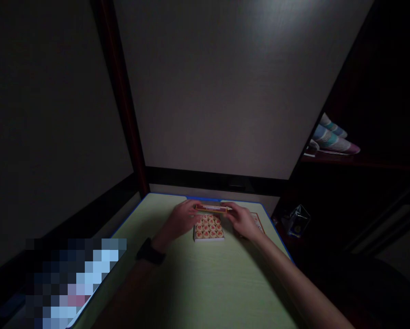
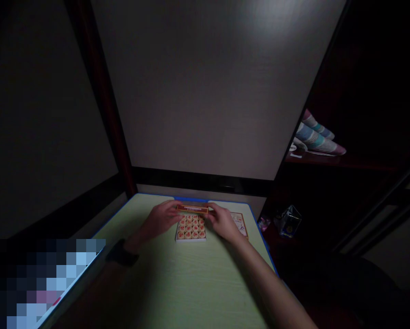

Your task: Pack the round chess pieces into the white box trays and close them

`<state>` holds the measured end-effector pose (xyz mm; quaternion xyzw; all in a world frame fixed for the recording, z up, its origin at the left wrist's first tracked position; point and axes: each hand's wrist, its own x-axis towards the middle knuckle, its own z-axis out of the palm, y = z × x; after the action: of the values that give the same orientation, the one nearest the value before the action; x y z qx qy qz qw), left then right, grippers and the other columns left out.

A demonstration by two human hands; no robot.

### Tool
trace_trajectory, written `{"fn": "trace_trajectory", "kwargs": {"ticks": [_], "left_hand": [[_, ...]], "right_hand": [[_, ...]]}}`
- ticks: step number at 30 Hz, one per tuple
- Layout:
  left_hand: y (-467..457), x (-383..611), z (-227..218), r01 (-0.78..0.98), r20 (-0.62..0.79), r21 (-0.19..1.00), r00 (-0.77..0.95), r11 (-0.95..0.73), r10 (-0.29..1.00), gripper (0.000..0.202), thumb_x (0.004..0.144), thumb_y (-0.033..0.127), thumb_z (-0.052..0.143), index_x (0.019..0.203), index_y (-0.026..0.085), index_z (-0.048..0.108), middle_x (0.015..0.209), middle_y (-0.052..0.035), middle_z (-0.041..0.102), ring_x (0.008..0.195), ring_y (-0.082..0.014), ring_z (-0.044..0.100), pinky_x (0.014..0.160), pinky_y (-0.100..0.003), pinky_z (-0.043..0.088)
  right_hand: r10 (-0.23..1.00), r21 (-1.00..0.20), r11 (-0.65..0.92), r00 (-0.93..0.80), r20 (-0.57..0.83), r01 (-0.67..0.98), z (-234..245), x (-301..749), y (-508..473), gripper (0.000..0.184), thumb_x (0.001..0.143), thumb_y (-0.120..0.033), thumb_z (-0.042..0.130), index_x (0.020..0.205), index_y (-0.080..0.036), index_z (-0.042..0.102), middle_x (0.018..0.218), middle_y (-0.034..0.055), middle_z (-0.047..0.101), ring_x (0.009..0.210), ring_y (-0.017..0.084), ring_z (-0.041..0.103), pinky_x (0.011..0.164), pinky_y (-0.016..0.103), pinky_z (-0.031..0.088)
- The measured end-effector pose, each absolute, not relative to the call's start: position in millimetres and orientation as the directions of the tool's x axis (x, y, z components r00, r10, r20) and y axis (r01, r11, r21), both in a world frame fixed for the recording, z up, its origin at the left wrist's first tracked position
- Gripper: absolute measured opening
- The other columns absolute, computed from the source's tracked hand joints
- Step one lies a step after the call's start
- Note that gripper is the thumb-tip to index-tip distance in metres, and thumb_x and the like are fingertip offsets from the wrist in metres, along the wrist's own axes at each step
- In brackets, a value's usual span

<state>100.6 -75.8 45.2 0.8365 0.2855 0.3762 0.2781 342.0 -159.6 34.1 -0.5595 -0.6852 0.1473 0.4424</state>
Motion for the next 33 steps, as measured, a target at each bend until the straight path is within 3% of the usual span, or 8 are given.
{"fn": "trace_trajectory", "kwargs": {"ticks": [5, 11, 16, 24, 30, 33], "left_hand": [[-97.9, 96.3, 1.1, 0.46, 0.4, 0.572, 0.566, -0.679, 0.721, 0.035, 0.085, 0.018, 0.059, 0.12, 0.018, 0.067, 0.131, -0.0111, 0.066, 0.122, -0.0233, 0.062, 0.11, -0.04, 0.048], [-122.3, 88.8, -13.1, 0.532, 0.335, 0.487, 0.619, -0.693, 0.71, 0.038, 0.092, 0.018, 0.05, 0.126, 0.016, 0.066, 0.135, -0.0113, 0.064, 0.124, -0.0223, 0.062, 0.113, -0.039, 0.046], [-127.4, 88.4, -18.4, 0.548, 0.347, 0.457, 0.615, -0.701, 0.708, 0.038, 0.09, 0.017, 0.052, 0.125, 0.016, 0.068, 0.133, -0.0107, 0.066, 0.122, -0.0223, 0.064, 0.11, -0.038, 0.048], [-130.1, 90.0, -14.4, 0.564, 0.374, 0.438, 0.593, -0.7, 0.713, 0.033, 0.091, 0.016, 0.051, 0.116, 0.017, 0.073, 0.123, -0.0098, 0.071, 0.113, -0.0213, 0.068, 0.106, -0.036, 0.052], [-135.6, 89.0, -10.3, 0.58, 0.342, 0.452, 0.589, -0.678, 0.732, 0.031, 0.094, 0.02, 0.045, 0.1, 0.02, 0.076, 0.107, -0.0076, 0.077, 0.096, -0.0196, 0.073, 0.096, -0.032, 0.056], [-131.5, 91.2, -14.5, 0.612, 0.381, 0.417, 0.554, -0.672, 0.74, 0.036, 0.097, 0.022, 0.041, 0.115, 0.018, 0.072, 0.122, -0.0098, 0.072, 0.11, -0.0206, 0.068, 0.102, -0.034, 0.053]], "right_hand": [[0.889, -0.449, 0.384, -0.192, 0.415, 0.807, -6.9, 338.7, -169.9, 0.044, 0.092, -0.014, 0.048, 0.134, -0.015, 0.062, 0.137, 0.0162, 0.063, 0.124, 0.025, 0.062, 0.107, 0.043, 0.049], [0.914, -0.312, 0.369, -0.28, 0.295, 0.876, -10.4, 337.1, -188.7, 0.062, 0.085, -0.002, 0.042, 0.145, -0.016, 0.052, 0.151, 0.013, 0.048, 0.134, 0.023, 0.053, 0.111, 0.037, 0.046], [0.94, -0.287, 0.306, -0.24, 0.244, 0.908, -9.2, 332.0, -201.4, 0.062, 0.086, -0.006, 0.045, 0.146, -0.019, 0.052, 0.153, 0.0114, 0.047, 0.129, 0.025, 0.058, 0.106, 0.038, 0.051], [0.91, -0.209, 0.356, -0.287, 0.3, 0.911, -11.7, 325.8, -210.8, 0.058, 0.087, -0.009, 0.047, 0.144, -0.013, 0.054, 0.147, 0.0174, 0.053, 0.131, 0.026, 0.056, 0.11, 0.038, 0.048], [0.893, -0.262, 0.393, -0.299, 0.336, 0.881, -10.7, 320.3, -214.9, 0.043, 0.092, -0.02, 0.052, 0.134, -0.016, 0.064, 0.142, 0.014, 0.059, 0.131, 0.027, 0.056, 0.111, 0.041, 0.047], [0.907, -0.322, 0.352, -0.235, 0.35, 0.879, -13.1, 313.9, -211.9, 0.043, 0.096, -0.03, 0.052, 0.135, -0.015, 0.062, 0.146, 0.0157, 0.055, 0.135, 0.029, 0.052, 0.113, 0.044, 0.045]]}}
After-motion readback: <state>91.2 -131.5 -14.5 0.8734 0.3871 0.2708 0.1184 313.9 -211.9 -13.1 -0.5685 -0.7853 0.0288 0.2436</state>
